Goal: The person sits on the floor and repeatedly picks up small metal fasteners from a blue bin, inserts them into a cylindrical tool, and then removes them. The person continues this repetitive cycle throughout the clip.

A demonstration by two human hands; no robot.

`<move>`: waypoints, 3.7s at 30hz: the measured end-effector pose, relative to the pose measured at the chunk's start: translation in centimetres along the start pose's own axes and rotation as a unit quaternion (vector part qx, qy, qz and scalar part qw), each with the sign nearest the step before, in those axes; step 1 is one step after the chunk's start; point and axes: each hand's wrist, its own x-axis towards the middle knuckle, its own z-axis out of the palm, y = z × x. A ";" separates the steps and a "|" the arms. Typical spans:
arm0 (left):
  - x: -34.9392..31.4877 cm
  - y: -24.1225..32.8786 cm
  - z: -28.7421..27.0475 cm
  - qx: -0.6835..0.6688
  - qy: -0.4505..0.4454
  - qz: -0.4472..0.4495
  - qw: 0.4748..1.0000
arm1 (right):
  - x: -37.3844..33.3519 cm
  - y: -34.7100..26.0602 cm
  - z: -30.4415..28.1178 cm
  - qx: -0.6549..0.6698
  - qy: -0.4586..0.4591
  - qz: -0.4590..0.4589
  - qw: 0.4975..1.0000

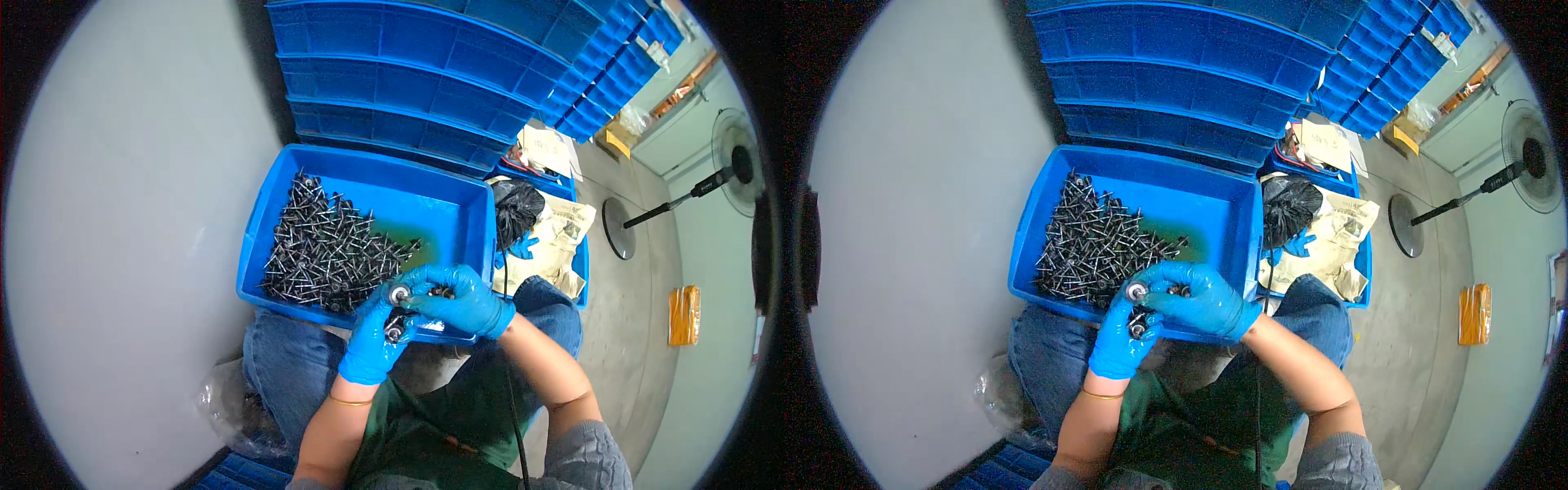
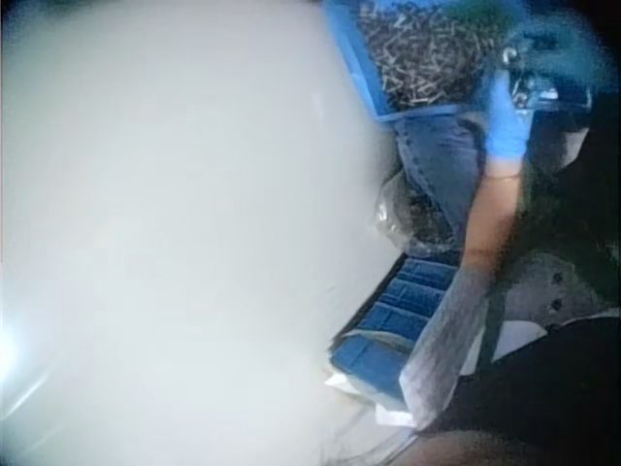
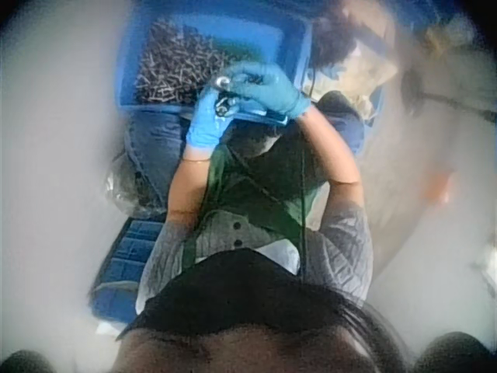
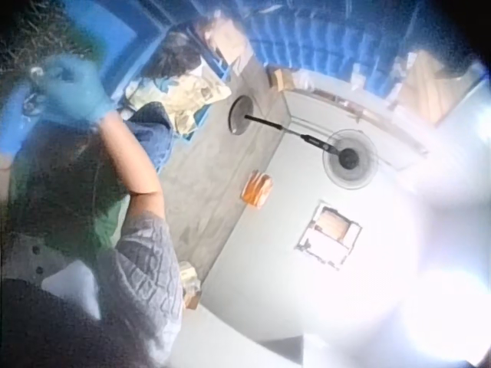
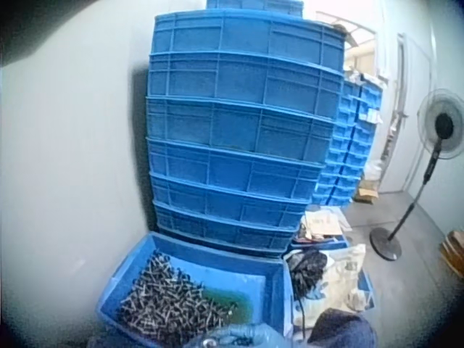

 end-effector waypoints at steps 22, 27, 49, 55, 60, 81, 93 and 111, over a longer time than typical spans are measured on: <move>1.5 -0.6 -0.5 -0.026 0.110 -0.035 0.993 | 1.1 2.9 -2.8 0.133 -0.067 0.118 0.982; 1.8 -0.7 -1.0 -0.008 0.079 -0.008 0.997 | 1.1 2.6 -1.2 -0.045 0.025 -0.011 0.999; 1.7 -0.7 -0.9 -0.034 0.116 -0.050 0.991 | 2.0 3.3 -2.6 0.047 -0.060 0.085 0.993; 1.9 -0.7 -0.9 -0.051 0.114 -0.056 0.991 | 1.3 4.0 -2.6 0.058 -0.045 0.068 0.995; 2.2 -0.8 -1.3 -0.058 0.162 -0.055 0.983 | 1.5 3.6 -2.0 0.042 -0.036 0.060 0.997; 2.2 -0.8 -1.2 -0.030 0.100 -0.037 0.994 | 1.6 4.5 -2.2 0.100 0.014 0.092 0.991; 2.2 -0.7 -1.9 -0.070 0.083 -0.050 0.993 | 1.9 4.9 -2.3 0.140 -0.007 0.087 0.986; 2.9 -0.1 -2.9 -0.131 0.082 0.021 0.988 | 4.0 2.5 -0.5 -0.249 -0.098 -0.094 0.959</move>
